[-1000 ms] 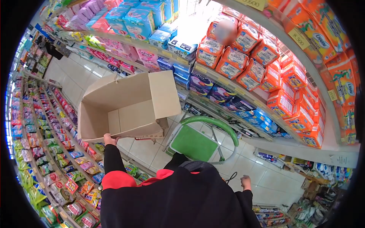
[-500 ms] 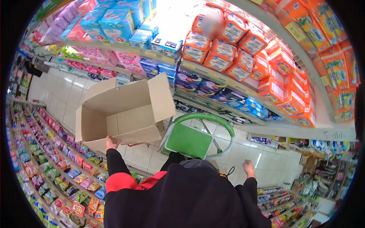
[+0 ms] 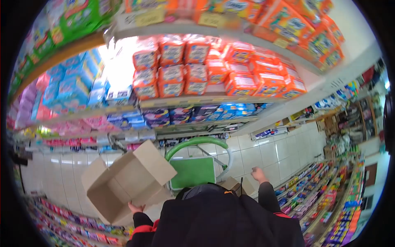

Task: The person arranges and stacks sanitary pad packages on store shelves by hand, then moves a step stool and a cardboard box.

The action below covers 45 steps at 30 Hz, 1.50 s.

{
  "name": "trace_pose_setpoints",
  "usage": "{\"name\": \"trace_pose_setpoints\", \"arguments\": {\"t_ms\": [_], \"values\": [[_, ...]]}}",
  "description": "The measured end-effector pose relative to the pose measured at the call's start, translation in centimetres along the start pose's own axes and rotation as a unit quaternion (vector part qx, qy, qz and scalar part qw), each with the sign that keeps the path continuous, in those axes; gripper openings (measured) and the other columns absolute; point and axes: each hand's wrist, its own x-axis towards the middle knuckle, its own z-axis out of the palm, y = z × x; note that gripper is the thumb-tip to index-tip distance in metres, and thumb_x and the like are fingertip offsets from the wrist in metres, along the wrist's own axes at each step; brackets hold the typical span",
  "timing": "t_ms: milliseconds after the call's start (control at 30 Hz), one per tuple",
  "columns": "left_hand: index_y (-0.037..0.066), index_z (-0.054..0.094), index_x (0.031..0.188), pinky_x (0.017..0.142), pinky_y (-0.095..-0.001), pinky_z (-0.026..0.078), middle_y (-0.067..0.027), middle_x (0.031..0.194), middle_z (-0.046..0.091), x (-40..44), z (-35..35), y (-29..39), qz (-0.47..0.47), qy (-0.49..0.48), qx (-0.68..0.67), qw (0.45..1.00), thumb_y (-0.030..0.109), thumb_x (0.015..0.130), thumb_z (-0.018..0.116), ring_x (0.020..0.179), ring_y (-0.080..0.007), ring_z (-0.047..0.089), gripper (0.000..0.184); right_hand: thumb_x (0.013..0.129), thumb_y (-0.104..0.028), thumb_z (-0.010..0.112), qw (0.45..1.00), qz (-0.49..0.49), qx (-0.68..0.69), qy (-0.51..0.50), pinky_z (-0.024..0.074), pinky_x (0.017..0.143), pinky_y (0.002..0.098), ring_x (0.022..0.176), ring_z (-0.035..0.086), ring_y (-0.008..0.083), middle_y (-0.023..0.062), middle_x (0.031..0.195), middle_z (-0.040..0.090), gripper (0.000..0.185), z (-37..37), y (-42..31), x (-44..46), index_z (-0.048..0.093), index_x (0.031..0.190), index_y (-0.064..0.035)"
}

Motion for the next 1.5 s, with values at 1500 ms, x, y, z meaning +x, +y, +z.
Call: {"name": "trace_pose_setpoints", "arguments": {"t_ms": [1500], "values": [[-0.006,0.041,0.1,0.075,-0.0439,0.043,-0.0267,0.093,0.053,-13.2,46.2,-16.7,0.323,-0.289,0.892,0.126,0.029,0.066,0.063,0.087,-0.0394,0.053,0.053,0.077,-0.006,0.052,0.588,-0.452,0.213,0.636,0.0429,0.07,0.0264,0.083,0.055,0.0188,0.0086,0.092,0.055,0.023,-45.4,-17.9,1.8,0.052,0.1,-0.0026]]}}
